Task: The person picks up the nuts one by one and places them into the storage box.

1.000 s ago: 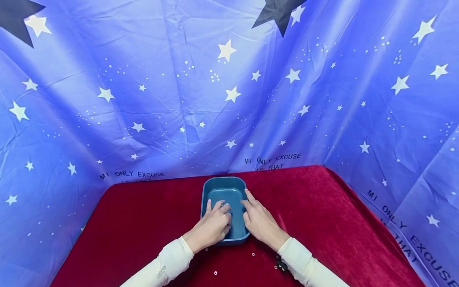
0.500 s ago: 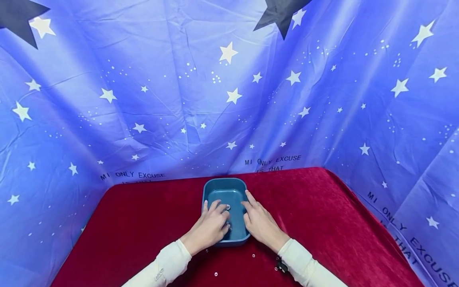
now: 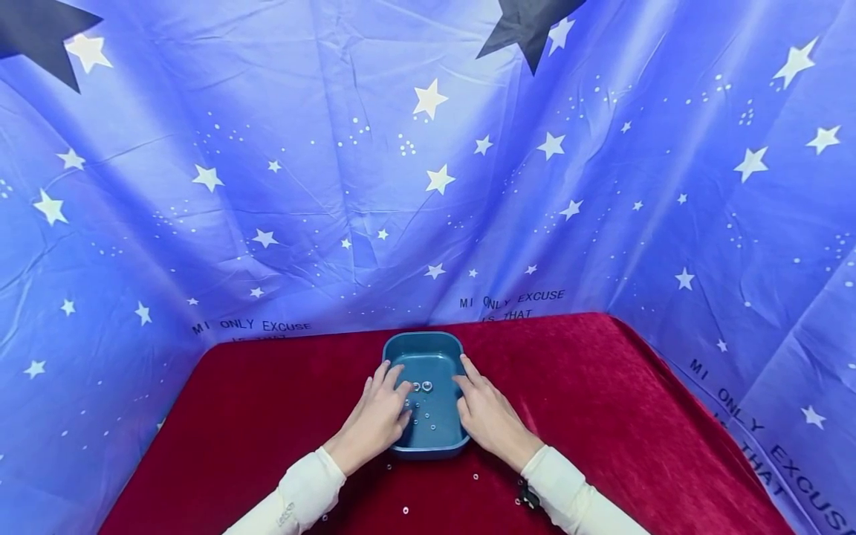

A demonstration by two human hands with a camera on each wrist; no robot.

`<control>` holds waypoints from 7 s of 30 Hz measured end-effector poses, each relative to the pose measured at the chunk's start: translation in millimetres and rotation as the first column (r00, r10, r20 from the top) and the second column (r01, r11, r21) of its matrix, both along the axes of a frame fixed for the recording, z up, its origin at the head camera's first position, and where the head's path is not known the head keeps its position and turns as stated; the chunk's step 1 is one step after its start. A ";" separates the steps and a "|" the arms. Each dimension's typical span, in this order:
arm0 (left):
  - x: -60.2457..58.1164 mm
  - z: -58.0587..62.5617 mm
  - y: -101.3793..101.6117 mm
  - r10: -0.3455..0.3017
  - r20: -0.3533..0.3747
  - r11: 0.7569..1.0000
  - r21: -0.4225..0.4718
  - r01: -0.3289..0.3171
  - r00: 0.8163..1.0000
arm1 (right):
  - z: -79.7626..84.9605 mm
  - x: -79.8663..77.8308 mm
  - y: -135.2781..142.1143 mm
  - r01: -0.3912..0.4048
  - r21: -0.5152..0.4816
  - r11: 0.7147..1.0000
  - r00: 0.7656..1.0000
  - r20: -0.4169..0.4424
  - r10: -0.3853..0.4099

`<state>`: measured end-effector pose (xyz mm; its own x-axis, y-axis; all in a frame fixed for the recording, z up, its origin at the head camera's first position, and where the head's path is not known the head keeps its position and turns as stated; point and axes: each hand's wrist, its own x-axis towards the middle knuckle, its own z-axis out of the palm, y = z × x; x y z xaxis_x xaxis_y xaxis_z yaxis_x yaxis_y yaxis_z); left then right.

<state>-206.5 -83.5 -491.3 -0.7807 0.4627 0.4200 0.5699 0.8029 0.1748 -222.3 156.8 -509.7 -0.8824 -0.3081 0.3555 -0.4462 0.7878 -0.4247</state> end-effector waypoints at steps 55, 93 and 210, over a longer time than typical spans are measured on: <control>10.0 -11.9 -20.5 0.165 0.366 0.892 0.340 -0.297 0.916 | -2.8 50.3 48.0 -0.019 0.090 0.996 0.994 -0.104 0.029; 12.3 -12.5 -19.8 0.135 0.409 0.881 0.366 -0.298 0.902 | 11.6 102.4 82.2 -0.198 0.423 0.884 0.973 -0.026 0.230; 12.7 -11.7 -14.9 0.209 0.447 0.880 0.303 -0.367 0.870 | 70.8 32.8 20.7 -0.279 0.475 0.834 0.889 -0.200 0.412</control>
